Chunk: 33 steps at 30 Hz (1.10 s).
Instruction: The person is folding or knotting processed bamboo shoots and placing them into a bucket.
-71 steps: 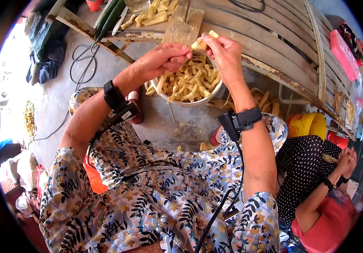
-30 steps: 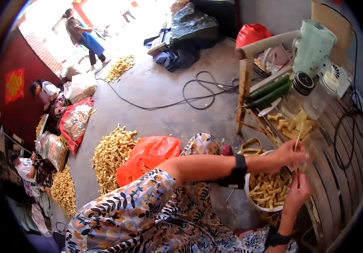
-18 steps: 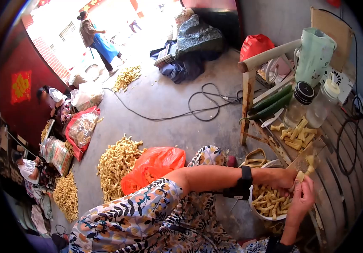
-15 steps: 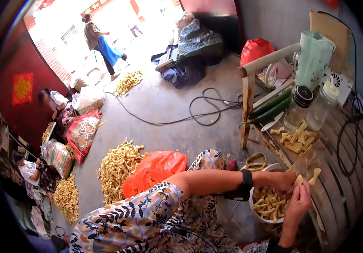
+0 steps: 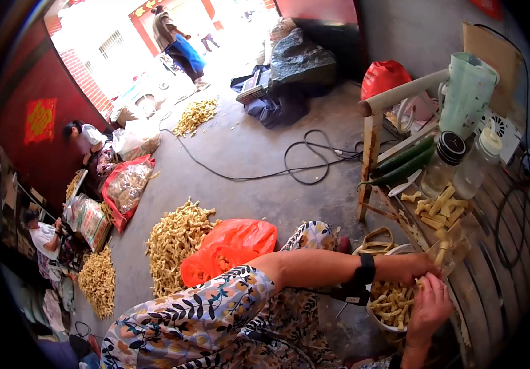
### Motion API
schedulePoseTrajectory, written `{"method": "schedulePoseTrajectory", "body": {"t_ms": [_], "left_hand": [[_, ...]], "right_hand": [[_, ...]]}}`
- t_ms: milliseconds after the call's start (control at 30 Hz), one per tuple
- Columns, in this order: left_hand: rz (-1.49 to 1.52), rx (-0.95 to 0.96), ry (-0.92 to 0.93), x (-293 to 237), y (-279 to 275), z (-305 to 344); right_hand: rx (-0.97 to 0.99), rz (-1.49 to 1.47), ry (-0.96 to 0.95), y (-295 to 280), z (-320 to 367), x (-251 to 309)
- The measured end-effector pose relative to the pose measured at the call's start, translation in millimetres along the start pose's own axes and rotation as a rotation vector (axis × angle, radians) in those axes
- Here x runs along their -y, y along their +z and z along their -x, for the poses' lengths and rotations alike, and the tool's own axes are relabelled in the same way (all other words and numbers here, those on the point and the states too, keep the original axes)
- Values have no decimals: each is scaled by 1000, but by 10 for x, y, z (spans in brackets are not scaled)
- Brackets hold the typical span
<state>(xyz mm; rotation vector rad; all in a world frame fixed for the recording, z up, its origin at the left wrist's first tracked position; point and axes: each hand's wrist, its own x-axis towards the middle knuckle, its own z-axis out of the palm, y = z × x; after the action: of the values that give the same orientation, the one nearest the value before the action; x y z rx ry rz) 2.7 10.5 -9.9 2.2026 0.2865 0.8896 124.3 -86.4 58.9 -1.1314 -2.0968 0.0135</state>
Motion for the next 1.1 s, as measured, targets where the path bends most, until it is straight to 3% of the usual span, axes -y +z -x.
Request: {"method": "schedulePoseTrajectory", "body": {"t_ms": [167, 267, 367, 500, 567, 600, 667, 767, 867, 967, 1100], "left_hand": [[22, -88, 67, -299, -118, 33], [1315, -137, -898, -221, 144, -256], [1322, -91, -820, -102, 331, -324], [871, 28, -715, -299, 306, -275], [730, 118, -695, -192, 353, -255], [502, 149, -650, -188, 349, -267], [48, 209, -543, -193, 346, -306], [-184, -61, -311, -287, 365, -274], [-282, -213, -203, -502, 230, -297], [-258, -143, 110, -377, 116, -266], [-184, 19, -27, -207, 122, -185]], "right_hand": [[41, -6, 35, -75, -3, -12], [-89, -72, 302, -49, 179, -254], [-219, -97, 285, -81, -2, -79], [-293, -26, 355, 33, 117, -206], [-81, 31, 487, 15, 226, -307], [26, 59, 555, 13, 274, -348], [-15, -22, 630, 84, 340, -416], [-130, -251, 834, 218, 408, -508], [-174, -500, 986, 234, 444, -680], [-149, -778, 1042, 210, 512, -815], [39, -757, 1073, 107, 443, -673]]}}
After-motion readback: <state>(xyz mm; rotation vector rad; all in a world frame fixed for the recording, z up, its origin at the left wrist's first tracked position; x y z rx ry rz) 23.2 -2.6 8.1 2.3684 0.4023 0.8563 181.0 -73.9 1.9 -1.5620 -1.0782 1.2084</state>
